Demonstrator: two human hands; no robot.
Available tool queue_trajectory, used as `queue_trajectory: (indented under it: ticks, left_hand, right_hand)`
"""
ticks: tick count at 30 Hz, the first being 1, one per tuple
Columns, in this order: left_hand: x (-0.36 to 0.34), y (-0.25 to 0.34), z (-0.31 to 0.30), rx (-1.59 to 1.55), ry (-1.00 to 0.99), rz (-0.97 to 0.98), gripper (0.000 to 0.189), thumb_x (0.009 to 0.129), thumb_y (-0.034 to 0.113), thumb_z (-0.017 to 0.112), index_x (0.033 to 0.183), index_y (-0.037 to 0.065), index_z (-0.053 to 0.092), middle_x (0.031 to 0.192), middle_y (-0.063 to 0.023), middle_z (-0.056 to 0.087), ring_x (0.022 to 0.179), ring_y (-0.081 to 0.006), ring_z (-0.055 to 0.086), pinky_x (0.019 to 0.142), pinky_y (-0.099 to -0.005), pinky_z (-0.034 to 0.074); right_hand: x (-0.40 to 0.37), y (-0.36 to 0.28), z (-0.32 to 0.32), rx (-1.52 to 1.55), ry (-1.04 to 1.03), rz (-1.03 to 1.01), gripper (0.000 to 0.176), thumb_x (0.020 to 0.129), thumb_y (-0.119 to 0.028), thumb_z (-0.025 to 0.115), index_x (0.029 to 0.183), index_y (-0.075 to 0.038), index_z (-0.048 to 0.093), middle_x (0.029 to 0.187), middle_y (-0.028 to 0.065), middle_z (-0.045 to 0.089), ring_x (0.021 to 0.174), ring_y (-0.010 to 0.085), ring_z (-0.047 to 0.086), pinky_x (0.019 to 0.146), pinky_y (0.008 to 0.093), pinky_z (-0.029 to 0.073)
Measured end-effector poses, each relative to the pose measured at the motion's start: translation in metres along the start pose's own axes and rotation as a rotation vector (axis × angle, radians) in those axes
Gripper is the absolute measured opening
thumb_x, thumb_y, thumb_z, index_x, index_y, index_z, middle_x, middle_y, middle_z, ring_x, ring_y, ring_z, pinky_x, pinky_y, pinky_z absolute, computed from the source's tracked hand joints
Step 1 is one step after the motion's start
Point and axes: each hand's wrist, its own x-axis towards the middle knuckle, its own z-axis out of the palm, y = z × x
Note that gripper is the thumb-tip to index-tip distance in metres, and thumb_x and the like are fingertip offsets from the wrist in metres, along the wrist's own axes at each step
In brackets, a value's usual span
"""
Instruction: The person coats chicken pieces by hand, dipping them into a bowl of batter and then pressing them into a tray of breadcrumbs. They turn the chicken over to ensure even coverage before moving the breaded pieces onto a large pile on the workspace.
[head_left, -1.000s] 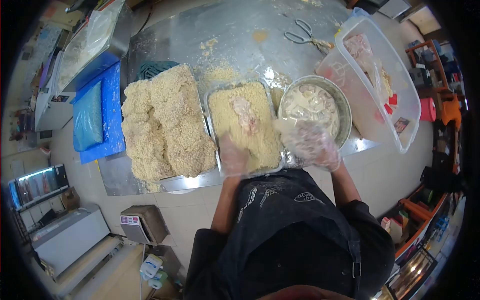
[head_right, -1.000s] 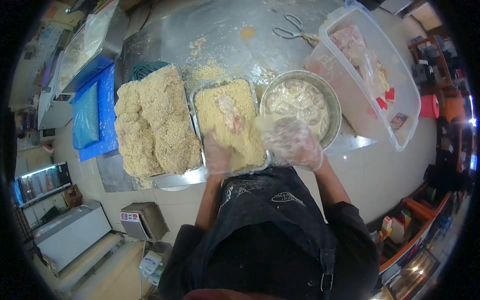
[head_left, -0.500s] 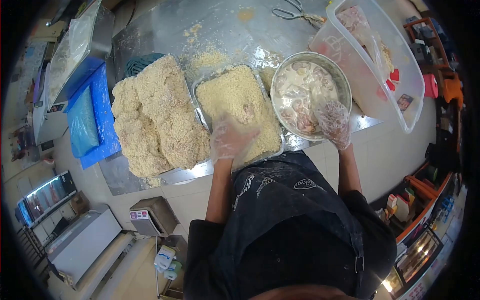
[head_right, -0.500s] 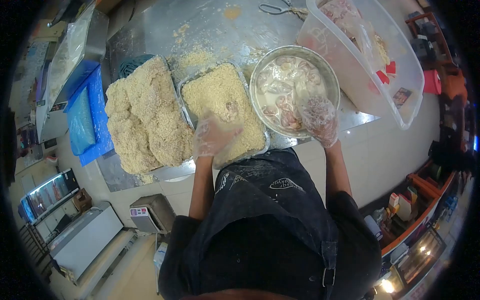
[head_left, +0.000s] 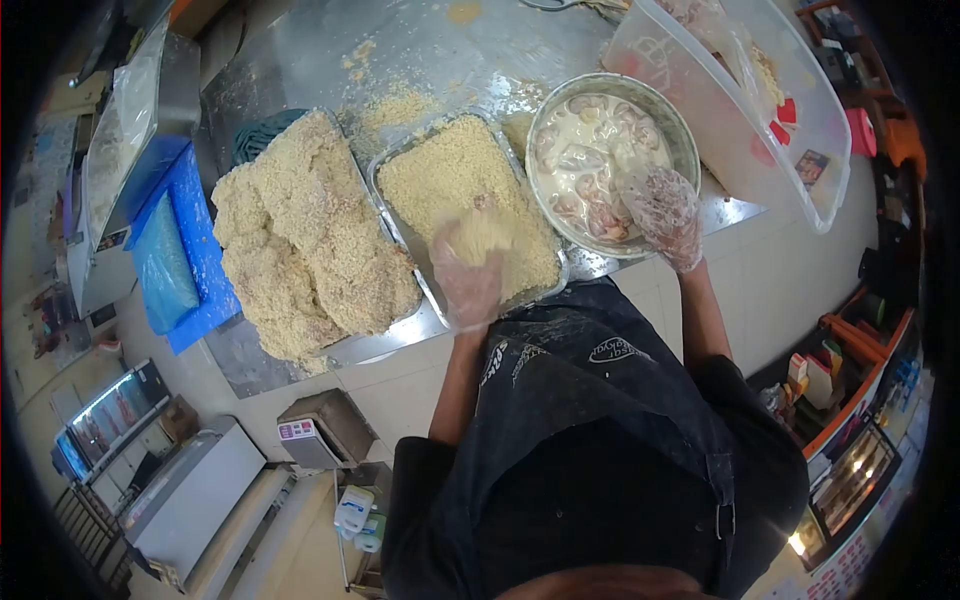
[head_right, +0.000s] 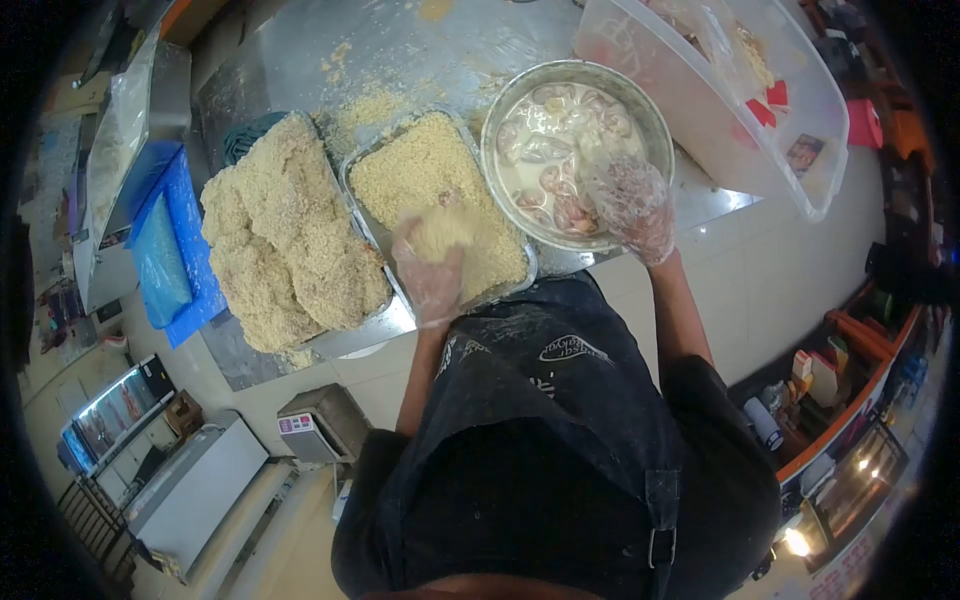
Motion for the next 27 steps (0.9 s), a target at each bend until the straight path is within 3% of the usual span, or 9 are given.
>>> queue_trajectory:
  ticks: [5, 8, 11, 14, 17, 19, 21, 26, 27]
  left_hand:
    - [0.045, 0.016, 0.008, -0.053, 0.143, 0.378, 0.070, 0.076, 0.010, 0.075, 0.136, -0.002, 0.040, 0.131, -0.0217, 0.049, 0.123, -0.0305, 0.049, 0.104, -0.0372, 0.040]
    - [0.057, 0.029, 0.005, 0.118, 0.109, 0.472, 0.080, 0.084, 0.034, 0.071, 0.145, -0.001, 0.032, 0.144, -0.0266, 0.039, 0.135, -0.0369, 0.038, 0.112, -0.0464, 0.029]
    - [0.067, 0.013, 0.015, 0.917, -0.148, 0.544, 0.092, 0.088, 0.059, 0.054, 0.150, 0.000, 0.020, 0.152, -0.0281, 0.024, 0.144, -0.0379, 0.021, 0.114, -0.0589, 0.013]
    - [0.076, -0.008, 0.017, 1.069, -0.010, 0.605, 0.095, 0.089, 0.070, 0.037, 0.151, 0.001, 0.018, 0.155, -0.0254, 0.021, 0.146, -0.0370, 0.015, 0.112, -0.0663, 0.005]
    - [0.069, -0.003, 0.029, 0.939, -0.060, 0.501, 0.084, 0.091, 0.062, 0.043, 0.148, 0.002, 0.028, 0.154, -0.0240, 0.024, 0.143, -0.0384, 0.023, 0.111, -0.0675, 0.006]
    - [0.080, -0.001, 0.016, 1.228, -0.056, 0.768, 0.076, 0.092, 0.056, 0.047, 0.142, 0.000, 0.036, 0.148, -0.0249, 0.035, 0.139, -0.0373, 0.033, 0.110, -0.0652, 0.015]
    - [0.094, 0.002, -0.004, 1.149, -0.084, 0.620, 0.070, 0.090, 0.052, 0.052, 0.136, -0.001, 0.043, 0.139, -0.0250, 0.045, 0.133, -0.0357, 0.042, 0.109, -0.0600, 0.026]
    - [0.115, 0.102, -0.020, 0.706, -0.455, -0.354, 0.077, 0.079, 0.045, 0.069, 0.133, -0.006, 0.045, 0.121, -0.0219, 0.061, 0.120, -0.0317, 0.055, 0.100, -0.0389, 0.046]
    - [0.116, 0.087, -0.014, 0.675, -0.371, -0.286, 0.078, 0.078, 0.041, 0.072, 0.134, -0.006, 0.043, 0.120, -0.0226, 0.061, 0.114, -0.0325, 0.058, 0.097, -0.0383, 0.047]
  right_hand:
    - [-0.002, 0.004, 0.002, -0.031, 0.006, -0.027, 0.039, 0.072, -0.017, 0.073, 0.110, -0.012, 0.070, 0.121, 0.0097, 0.064, 0.119, 0.0316, 0.055, 0.105, 0.0468, 0.037]
    - [-0.008, 0.008, 0.009, -0.061, 0.021, -0.025, 0.037, 0.072, -0.018, 0.073, 0.109, -0.012, 0.071, 0.119, 0.0096, 0.064, 0.119, 0.0312, 0.055, 0.105, 0.0469, 0.038]
    - [-0.010, 0.006, 0.007, -0.039, 0.011, -0.001, 0.036, 0.072, -0.019, 0.072, 0.108, -0.013, 0.072, 0.118, 0.0096, 0.065, 0.119, 0.0314, 0.055, 0.104, 0.0474, 0.038]
    - [0.003, 0.000, 0.001, -0.026, 0.001, -0.009, 0.037, 0.073, -0.019, 0.072, 0.109, -0.014, 0.072, 0.118, 0.0095, 0.065, 0.119, 0.0320, 0.055, 0.104, 0.0477, 0.038]
    - [-0.003, -0.007, -0.001, -0.028, -0.026, -0.007, 0.037, 0.073, -0.019, 0.072, 0.110, -0.013, 0.071, 0.120, 0.0098, 0.064, 0.119, 0.0326, 0.055, 0.104, 0.0475, 0.038]
    - [0.001, -0.002, 0.000, -0.003, -0.040, 0.019, 0.037, 0.074, -0.019, 0.072, 0.111, -0.013, 0.071, 0.121, 0.0101, 0.064, 0.119, 0.0327, 0.054, 0.104, 0.0471, 0.038]
    - [0.001, -0.004, 0.001, 0.024, -0.032, 0.041, 0.036, 0.075, -0.020, 0.072, 0.111, -0.013, 0.070, 0.123, 0.0101, 0.063, 0.120, 0.0326, 0.054, 0.104, 0.0470, 0.038]
    - [0.001, -0.008, -0.002, 0.067, 0.009, 0.111, 0.037, 0.076, -0.022, 0.073, 0.112, -0.012, 0.070, 0.126, 0.0094, 0.062, 0.122, 0.0317, 0.052, 0.104, 0.0470, 0.038]
    - [-0.001, -0.003, 0.000, 0.037, 0.010, 0.077, 0.038, 0.076, -0.022, 0.073, 0.112, -0.012, 0.070, 0.126, 0.0091, 0.061, 0.123, 0.0316, 0.052, 0.104, 0.0470, 0.038]
